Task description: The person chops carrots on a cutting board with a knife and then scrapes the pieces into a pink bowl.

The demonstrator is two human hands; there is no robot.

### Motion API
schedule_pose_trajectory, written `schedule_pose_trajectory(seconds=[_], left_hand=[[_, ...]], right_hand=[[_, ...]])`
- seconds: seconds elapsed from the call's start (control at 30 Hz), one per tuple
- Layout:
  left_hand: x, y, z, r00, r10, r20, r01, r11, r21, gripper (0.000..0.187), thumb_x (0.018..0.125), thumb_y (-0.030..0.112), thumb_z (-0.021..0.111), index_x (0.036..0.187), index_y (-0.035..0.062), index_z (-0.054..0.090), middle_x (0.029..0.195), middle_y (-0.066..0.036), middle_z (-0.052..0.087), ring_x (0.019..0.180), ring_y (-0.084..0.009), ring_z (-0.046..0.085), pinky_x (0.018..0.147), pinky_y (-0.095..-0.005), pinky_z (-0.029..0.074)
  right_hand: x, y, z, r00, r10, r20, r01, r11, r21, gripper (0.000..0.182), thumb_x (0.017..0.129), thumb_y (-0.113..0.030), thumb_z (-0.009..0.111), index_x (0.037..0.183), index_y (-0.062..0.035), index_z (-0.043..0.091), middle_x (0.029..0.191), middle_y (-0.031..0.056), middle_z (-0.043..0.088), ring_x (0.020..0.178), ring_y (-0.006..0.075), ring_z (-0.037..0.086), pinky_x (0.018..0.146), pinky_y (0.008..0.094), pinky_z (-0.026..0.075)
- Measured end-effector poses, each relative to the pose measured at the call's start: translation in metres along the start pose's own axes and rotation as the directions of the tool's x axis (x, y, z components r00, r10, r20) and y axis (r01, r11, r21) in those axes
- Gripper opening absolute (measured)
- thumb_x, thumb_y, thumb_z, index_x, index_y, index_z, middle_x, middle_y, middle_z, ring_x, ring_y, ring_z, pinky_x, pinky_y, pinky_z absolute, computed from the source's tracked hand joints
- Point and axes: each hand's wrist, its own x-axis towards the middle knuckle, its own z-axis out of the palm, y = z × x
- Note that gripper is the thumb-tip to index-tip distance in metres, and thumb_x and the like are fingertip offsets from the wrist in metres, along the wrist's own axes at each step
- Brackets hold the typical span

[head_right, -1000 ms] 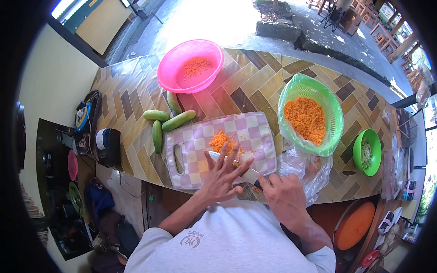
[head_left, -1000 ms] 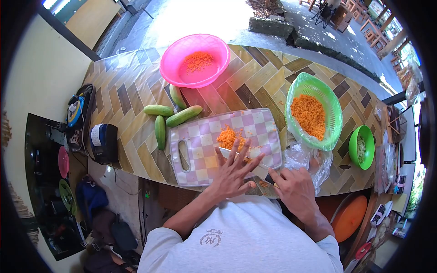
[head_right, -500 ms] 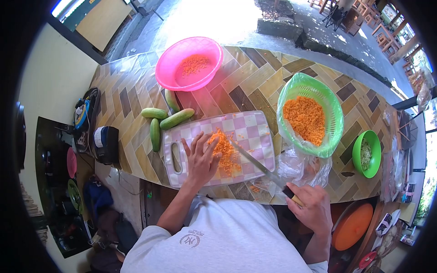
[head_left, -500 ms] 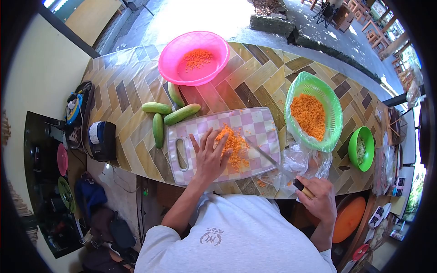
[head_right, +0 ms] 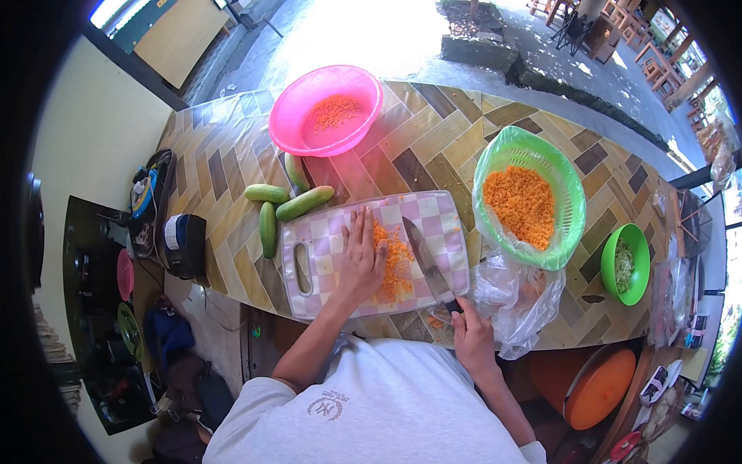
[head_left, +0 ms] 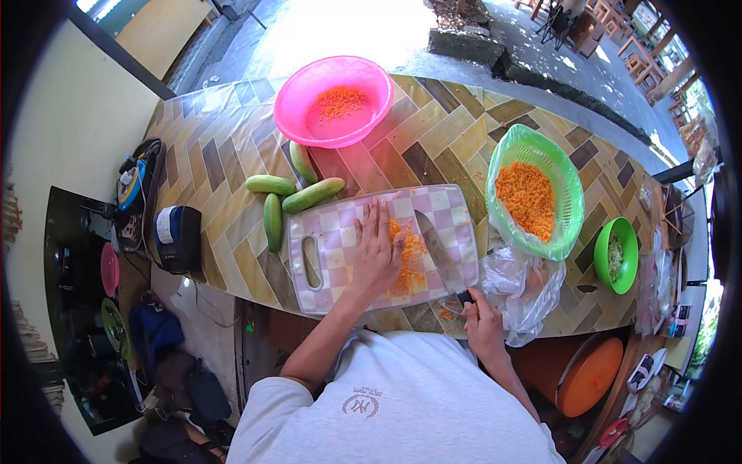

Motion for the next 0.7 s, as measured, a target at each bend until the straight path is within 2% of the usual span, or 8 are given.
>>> schedule_pose_trajectory(seconds=[0.03,0.13,0.23,0.43,0.53,0.63,0.7], left_hand=[[0.001,0.002,0.005,1.0,-0.008,0.02,0.008,1.0,0.0,0.064,0.104,0.027,0.039,0.155,-0.0028,0.016,0.161,-0.023,0.018,0.151,-0.0384,0.013,0.121,-0.0545,0.007],[0.004,0.012,0.015,0.999,-0.028,0.02,0.028,1.0,-0.005,0.068,0.105,0.037,0.035,0.154,-0.0056,0.016,0.161,-0.024,0.018,0.151,-0.0397,0.011,0.121,-0.0554,0.003],[0.005,0.018,0.024,0.999,-0.033,-0.01,0.033,0.998,-0.051,0.067,0.105,0.036,0.034,0.155,-0.0048,0.015,0.162,-0.024,0.016,0.152,-0.0391,0.008,0.12,-0.0563,-0.002],[0.008,0.026,0.028,0.992,-0.044,-0.119,0.029,0.992,-0.125,0.066,0.107,0.041,0.026,0.157,0.0008,0.012,0.164,-0.02,0.008,0.153,-0.0377,0.004,0.116,-0.063,-0.005],[0.008,0.026,0.027,0.981,-0.036,-0.19,0.011,0.991,-0.133,0.065,0.107,0.043,0.024,0.157,0.0014,0.016,0.164,-0.02,0.01,0.153,-0.0373,0.004,0.116,-0.0629,-0.006],[0.006,0.027,0.018,0.953,-0.006,-0.303,-0.059,0.977,-0.206,0.064,0.106,0.044,0.026,0.155,0.0013,0.023,0.163,-0.022,0.014,0.152,-0.0393,0.007,0.116,-0.0612,-0.007],[0.003,0.028,0.006,0.918,0.008,-0.396,-0.129,0.951,-0.28,0.064,0.107,0.047,0.024,0.153,0.0021,0.028,0.162,-0.022,0.017,0.151,-0.0388,0.012,0.118,-0.0589,0.0]], right_hand=[[0.0,0.0,0.002,0.999,-0.024,-0.035,0.022,0.999,-0.043,0.032,0.1,-0.017,0.054,0.127,-0.0008,0.059,0.093,0.0235,0.069,0.083,0.0386,0.069,0.072,0.044,0.053],[0.006,-0.007,0.008,0.992,-0.118,-0.055,0.111,0.988,-0.111,0.035,0.1,-0.016,0.054,0.131,-0.0023,0.058,0.1,0.025,0.068,0.087,0.0403,0.067,0.074,0.0446,0.052],[0.012,-0.014,0.018,0.992,-0.122,0.018,0.123,0.99,-0.061,0.037,0.099,-0.014,0.055,0.134,-0.0041,0.058,0.096,0.0238,0.068,0.084,0.0404,0.066,0.074,0.0451,0.052],[0.018,-0.015,0.034,0.976,-0.204,0.075,0.206,0.978,-0.018,0.04,0.097,-0.013,0.058,0.137,-0.0064,0.057,0.087,0.0221,0.066,0.079,0.04,0.065,0.072,0.0466,0.051],[0.02,-0.014,0.036,0.972,-0.213,0.094,0.213,0.977,0.016,0.042,0.097,-0.014,0.058,0.138,-0.0068,0.056,0.088,0.0226,0.067,0.08,0.0398,0.066,0.072,0.046,0.051],[0.022,-0.015,0.033,0.965,-0.255,0.055,0.25,0.964,0.087,0.039,0.096,-0.012,0.06,0.134,-0.0062,0.06,0.087,0.0231,0.068,0.074,0.0342,0.067,0.069,0.0394,0.052],[0.021,-0.018,0.028,0.978,-0.157,0.139,0.142,0.983,0.112,0.039,0.097,-0.015,0.06,0.135,-0.0063,0.059,0.082,0.0219,0.068,0.071,0.0327,0.067,0.068,0.0386,0.052]])
